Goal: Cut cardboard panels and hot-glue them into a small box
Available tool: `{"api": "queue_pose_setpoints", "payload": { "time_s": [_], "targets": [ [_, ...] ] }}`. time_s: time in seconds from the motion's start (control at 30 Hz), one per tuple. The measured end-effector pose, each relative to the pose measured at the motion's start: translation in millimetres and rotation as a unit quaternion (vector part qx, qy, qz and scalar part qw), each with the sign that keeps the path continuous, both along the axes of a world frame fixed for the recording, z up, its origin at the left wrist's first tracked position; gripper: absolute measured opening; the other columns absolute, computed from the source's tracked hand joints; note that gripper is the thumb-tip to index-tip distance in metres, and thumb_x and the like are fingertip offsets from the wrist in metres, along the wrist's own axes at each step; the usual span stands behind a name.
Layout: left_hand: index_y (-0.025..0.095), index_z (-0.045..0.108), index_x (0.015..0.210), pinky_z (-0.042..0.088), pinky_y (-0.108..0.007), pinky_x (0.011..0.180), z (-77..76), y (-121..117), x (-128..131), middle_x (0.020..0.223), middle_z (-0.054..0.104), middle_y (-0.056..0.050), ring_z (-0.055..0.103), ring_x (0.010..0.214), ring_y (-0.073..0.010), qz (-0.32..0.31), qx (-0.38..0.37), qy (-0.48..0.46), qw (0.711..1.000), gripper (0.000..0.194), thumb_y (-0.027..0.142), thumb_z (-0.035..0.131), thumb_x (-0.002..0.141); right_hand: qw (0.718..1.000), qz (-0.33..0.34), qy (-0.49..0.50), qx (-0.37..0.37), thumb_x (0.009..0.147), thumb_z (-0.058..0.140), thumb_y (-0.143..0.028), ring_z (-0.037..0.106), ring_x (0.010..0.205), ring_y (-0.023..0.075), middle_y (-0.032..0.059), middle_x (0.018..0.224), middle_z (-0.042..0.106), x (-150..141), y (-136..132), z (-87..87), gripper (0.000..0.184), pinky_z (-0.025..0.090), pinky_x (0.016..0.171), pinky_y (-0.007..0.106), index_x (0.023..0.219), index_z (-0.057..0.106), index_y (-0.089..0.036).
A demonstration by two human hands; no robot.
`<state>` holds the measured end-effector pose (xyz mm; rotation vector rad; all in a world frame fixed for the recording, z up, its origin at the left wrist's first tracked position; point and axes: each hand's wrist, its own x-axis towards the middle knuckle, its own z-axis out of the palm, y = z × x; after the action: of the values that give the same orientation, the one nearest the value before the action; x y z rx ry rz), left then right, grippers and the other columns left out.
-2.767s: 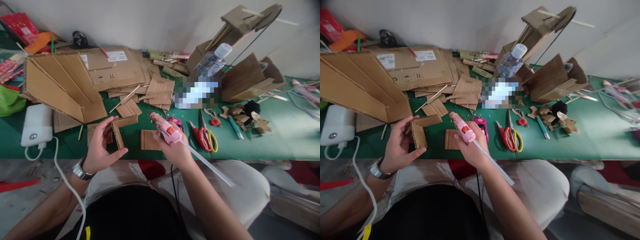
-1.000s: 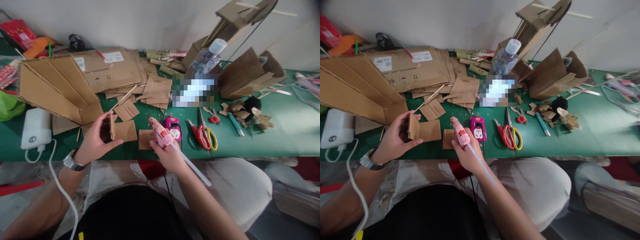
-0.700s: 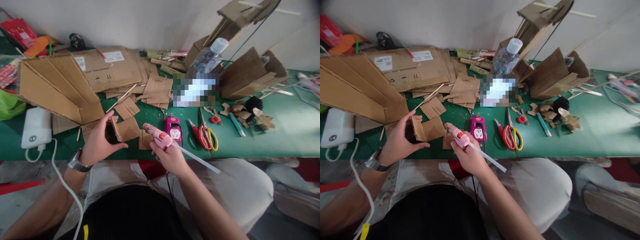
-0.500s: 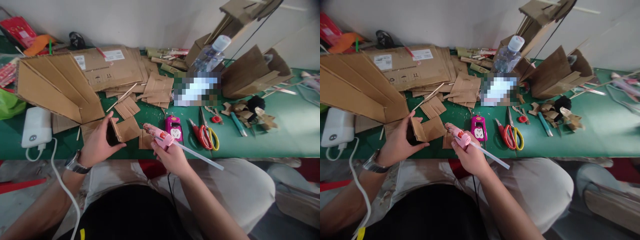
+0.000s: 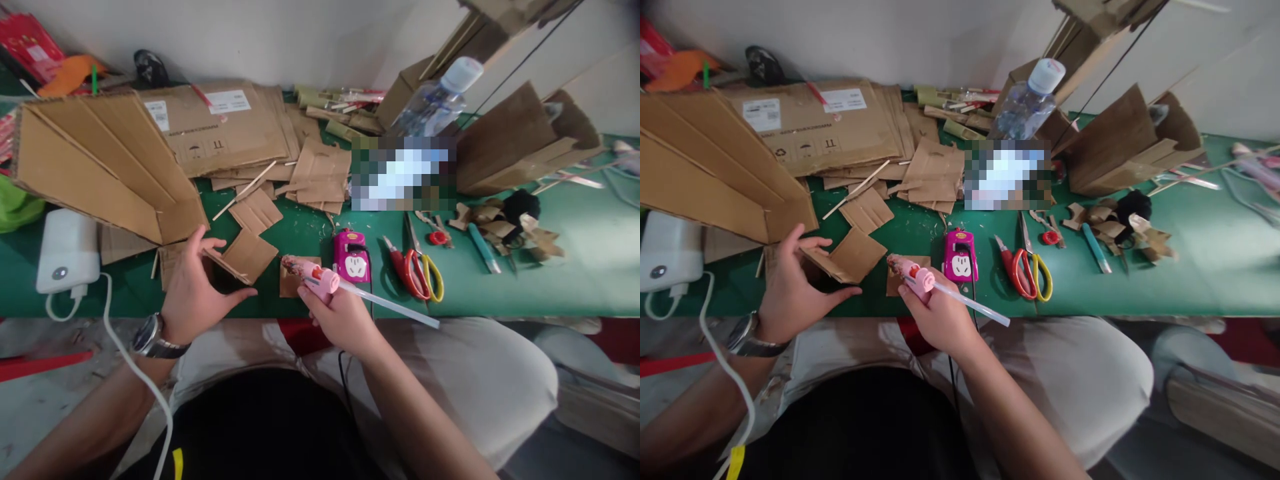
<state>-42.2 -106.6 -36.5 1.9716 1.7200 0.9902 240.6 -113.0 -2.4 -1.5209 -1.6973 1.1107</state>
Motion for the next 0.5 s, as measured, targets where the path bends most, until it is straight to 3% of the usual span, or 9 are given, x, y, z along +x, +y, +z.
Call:
{"api": "queue_pose_setpoints", "payload": {
  "time_s": [0.07, 0.17, 0.27, 0.4, 0.5],
  "targets": [
    [0.025, 0.034, 0.163, 0.061, -0.057, 0.101, 0.2, -4.5, 0.5, 0.142, 0.067, -0.015, 0.072, 0.118, -0.0379, -0.005, -0.001, 0.005, 1.0, 0.121, 0.055, 0.103, 0.067, 1.0, 0.007, -0.003, -0.005, 0.103, 0.069, -0.046, 0.078, 0.081, 0.0299, 0.0069, 0.08, 0.078, 1.4, 2.7, 0.4, 0.024, 0.062, 0.063, 0.039, 0.111, 0.081, -0.027],
    [0.026, 0.055, 0.139, 0.063, -0.049, 0.09, 3.8, -7.2, -1.3, 0.136, 0.069, -0.013, 0.071, 0.12, -0.037, -0.027, 0.009, 0.01, 1.0, 0.072, 0.046, 0.094, 0.081, 1.0, 0.008, 0.003, -0.012, 0.104, 0.068, -0.048, 0.078, 0.081, 0.0293, 0.0066, 0.078, 0.077, 4.0, 7.7, 3.7, 0.026, 0.061, 0.062, 0.039, 0.112, 0.081, -0.027],
    [0.027, 0.06, 0.117, 0.061, -0.05, 0.093, 9.0, -6.5, -5.4, 0.121, 0.074, -0.008, 0.073, 0.116, -0.0334, -0.078, 0.036, 0.007, 0.996, 0.032, 0.029, 0.08, 0.092, 0.999, 0.013, 0.012, -0.028, 0.106, 0.065, -0.049, 0.077, 0.077, 0.0275, 0.0052, 0.075, 0.076, 5.5, 11.5, 8.4, 0.029, 0.06, 0.062, 0.037, 0.116, 0.081, -0.027],
    [0.028, 0.06, 0.107, 0.058, -0.053, 0.097, 13.2, -4.8, -10.4, 0.1, 0.076, -0.003, 0.075, 0.101, -0.0305, -0.15, 0.05, 0.009, 0.987, 0.022, 0.019, 0.073, 0.091, 0.998, 0.022, 0.015, -0.051, 0.108, 0.064, -0.049, 0.074, 0.072, 0.0246, 0.003, 0.072, 0.073, 4.7, 13.6, 12.7, 0.029, 0.059, 0.061, 0.036, 0.116, 0.081, -0.027],
    [0.03, 0.064, 0.109, 0.058, -0.055, 0.097, 14.2, -2.4, -10.8, 0.105, 0.079, -0.003, 0.076, 0.101, -0.0317, -0.179, 0.031, 0.004, 0.983, 0.026, 0.022, 0.076, 0.088, 0.998, 0.027, 0.01, -0.051, 0.107, 0.065, -0.048, 0.074, 0.072, 0.0246, 0.0027, 0.072, 0.072, 3.1, 16.0, 14.2, 0.028, 0.06, 0.061, 0.036, 0.116, 0.082, -0.028]
  ]
}}
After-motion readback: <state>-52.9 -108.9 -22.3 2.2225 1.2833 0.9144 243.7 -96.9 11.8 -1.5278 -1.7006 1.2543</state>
